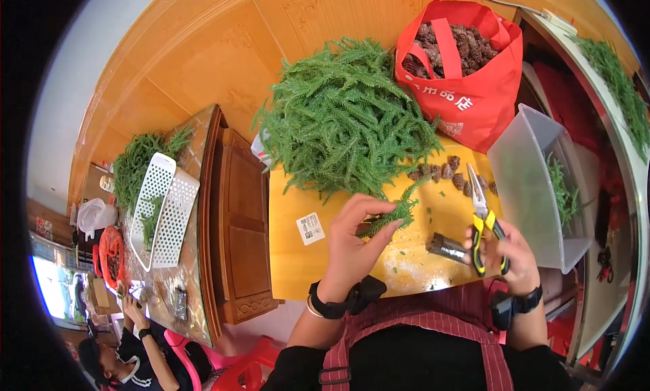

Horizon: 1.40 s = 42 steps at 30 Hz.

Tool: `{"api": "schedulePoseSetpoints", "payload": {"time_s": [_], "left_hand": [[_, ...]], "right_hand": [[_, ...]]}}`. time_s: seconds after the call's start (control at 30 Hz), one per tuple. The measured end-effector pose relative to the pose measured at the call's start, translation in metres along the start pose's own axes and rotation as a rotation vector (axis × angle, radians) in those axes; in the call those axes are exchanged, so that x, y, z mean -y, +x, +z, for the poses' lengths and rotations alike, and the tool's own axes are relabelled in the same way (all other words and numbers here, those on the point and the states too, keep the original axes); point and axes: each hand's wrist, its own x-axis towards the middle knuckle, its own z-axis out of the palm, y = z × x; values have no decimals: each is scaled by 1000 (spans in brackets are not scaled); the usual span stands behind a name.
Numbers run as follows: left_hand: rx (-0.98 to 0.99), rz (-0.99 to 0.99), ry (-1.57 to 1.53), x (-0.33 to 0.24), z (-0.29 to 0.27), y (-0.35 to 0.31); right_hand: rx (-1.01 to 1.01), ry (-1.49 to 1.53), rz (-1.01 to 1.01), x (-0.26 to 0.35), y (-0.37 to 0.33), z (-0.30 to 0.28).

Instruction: Trimming and sorting small plant parts from green branches using hand clippers.

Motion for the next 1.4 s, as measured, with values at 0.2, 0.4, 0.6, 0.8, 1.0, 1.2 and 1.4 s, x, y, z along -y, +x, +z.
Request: {"api": "schedulePoseSetpoints", "payload": {"time_s": [0.2,0.4,0.6,0.8,1.0,1.2,1.4], "left_hand": [[67,-40,-83,5,13,-6],[107,-54,-149,2,21,-10],[123,-161,-333,4,22,-11],[145,-322,-605,11,26,-12],[117,-320,-594,10,21,-14],[130,-252,-537,12,18,-10],[115,-253,-518,13,18,-13]], "right_hand": [[13,-469,-363,-15,10,38],[-161,-668,-544,-5,38,65],[-79,-726,-569,-14,49,59],[-144,-866,-587,-14,45,63],[-119,-1077,-730,-8,40,57],[-21,-1134,-560,-3,25,51],[-35,-1292,-617,-10,21,47]]}}
